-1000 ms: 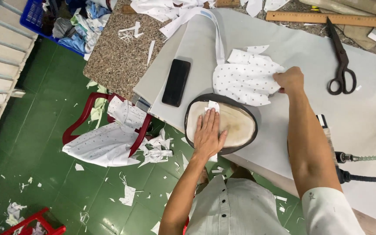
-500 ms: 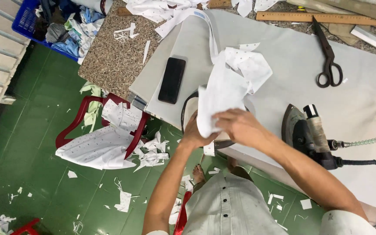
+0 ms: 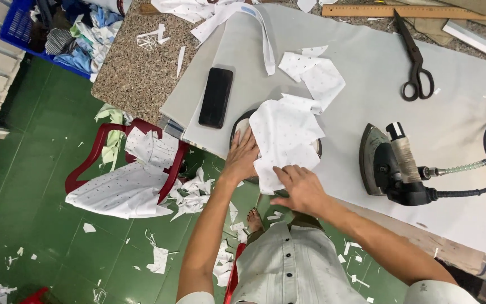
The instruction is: The person irons a piece of patterned white fabric on a curved pressing form, then cuts the fabric with scissors. They iron the cut piece on the table and use a ruler and blue marker to draw lines on the fabric.
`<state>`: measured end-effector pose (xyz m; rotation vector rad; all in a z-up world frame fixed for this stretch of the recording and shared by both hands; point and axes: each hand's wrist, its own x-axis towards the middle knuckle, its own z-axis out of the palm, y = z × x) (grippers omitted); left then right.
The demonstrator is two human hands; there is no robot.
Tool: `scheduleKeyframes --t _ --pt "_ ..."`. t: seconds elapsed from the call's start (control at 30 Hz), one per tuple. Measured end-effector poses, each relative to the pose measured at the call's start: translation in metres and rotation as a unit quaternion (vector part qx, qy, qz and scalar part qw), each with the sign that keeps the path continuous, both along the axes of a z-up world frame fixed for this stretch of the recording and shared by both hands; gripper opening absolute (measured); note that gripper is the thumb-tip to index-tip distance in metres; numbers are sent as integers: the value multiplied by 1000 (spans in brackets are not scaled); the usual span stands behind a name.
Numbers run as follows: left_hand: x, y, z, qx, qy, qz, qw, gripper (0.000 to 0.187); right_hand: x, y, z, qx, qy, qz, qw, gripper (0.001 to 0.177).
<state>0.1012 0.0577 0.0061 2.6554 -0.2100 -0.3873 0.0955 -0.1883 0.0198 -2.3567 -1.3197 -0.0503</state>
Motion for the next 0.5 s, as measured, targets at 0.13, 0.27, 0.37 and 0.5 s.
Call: scheduleKeyframes --t 0.13,0.27,0.37,0.5 --pt "2 5 -7 13 7 -14 1000 116 -5 4 -57 15 -177 -4 984 26" --pt "3 11 -31 16 27 -18 999 124 1 4 -22 115 -103 29 988 23" --pt "5 11 -29 -1 32 -11 999 124 -8 16 11 154 -81 33 984 23" --pt "5 9 -14 -13 25 -1 1000 110 -22 13 31 104 34 84 990 35"
